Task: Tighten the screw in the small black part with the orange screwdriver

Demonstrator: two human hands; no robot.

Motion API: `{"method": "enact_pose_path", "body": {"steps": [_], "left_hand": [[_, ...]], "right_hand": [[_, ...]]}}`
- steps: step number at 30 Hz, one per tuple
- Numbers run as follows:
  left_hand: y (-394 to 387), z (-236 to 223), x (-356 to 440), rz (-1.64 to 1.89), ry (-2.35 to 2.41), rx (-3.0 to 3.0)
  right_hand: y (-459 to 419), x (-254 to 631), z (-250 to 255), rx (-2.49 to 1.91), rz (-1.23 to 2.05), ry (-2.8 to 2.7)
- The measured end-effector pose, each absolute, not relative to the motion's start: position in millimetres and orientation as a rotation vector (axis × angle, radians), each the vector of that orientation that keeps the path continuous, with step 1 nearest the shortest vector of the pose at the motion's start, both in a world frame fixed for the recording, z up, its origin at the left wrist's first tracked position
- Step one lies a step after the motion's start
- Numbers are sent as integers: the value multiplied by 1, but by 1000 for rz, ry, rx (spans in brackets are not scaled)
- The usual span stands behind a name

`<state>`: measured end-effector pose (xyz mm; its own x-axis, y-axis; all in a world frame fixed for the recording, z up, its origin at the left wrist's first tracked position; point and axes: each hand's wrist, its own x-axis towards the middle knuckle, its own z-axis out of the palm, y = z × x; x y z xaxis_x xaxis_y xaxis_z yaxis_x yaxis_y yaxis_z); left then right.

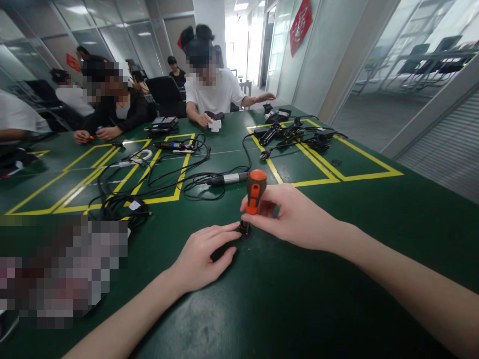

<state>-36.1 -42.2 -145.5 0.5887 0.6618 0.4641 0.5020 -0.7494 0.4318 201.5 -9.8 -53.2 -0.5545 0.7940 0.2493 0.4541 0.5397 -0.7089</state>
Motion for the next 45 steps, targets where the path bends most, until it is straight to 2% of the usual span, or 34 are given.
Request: {"method": "enact_pose_path", "body": {"steps": [4,45], "left_hand": [[-43,-145,-36,892,962,2564],[-44,-146,-38,723,942,2565]], "right_hand": [[-10,202,-56,-958,879,-2212],[-10,198,-59,-1070,922,-2170]]}}
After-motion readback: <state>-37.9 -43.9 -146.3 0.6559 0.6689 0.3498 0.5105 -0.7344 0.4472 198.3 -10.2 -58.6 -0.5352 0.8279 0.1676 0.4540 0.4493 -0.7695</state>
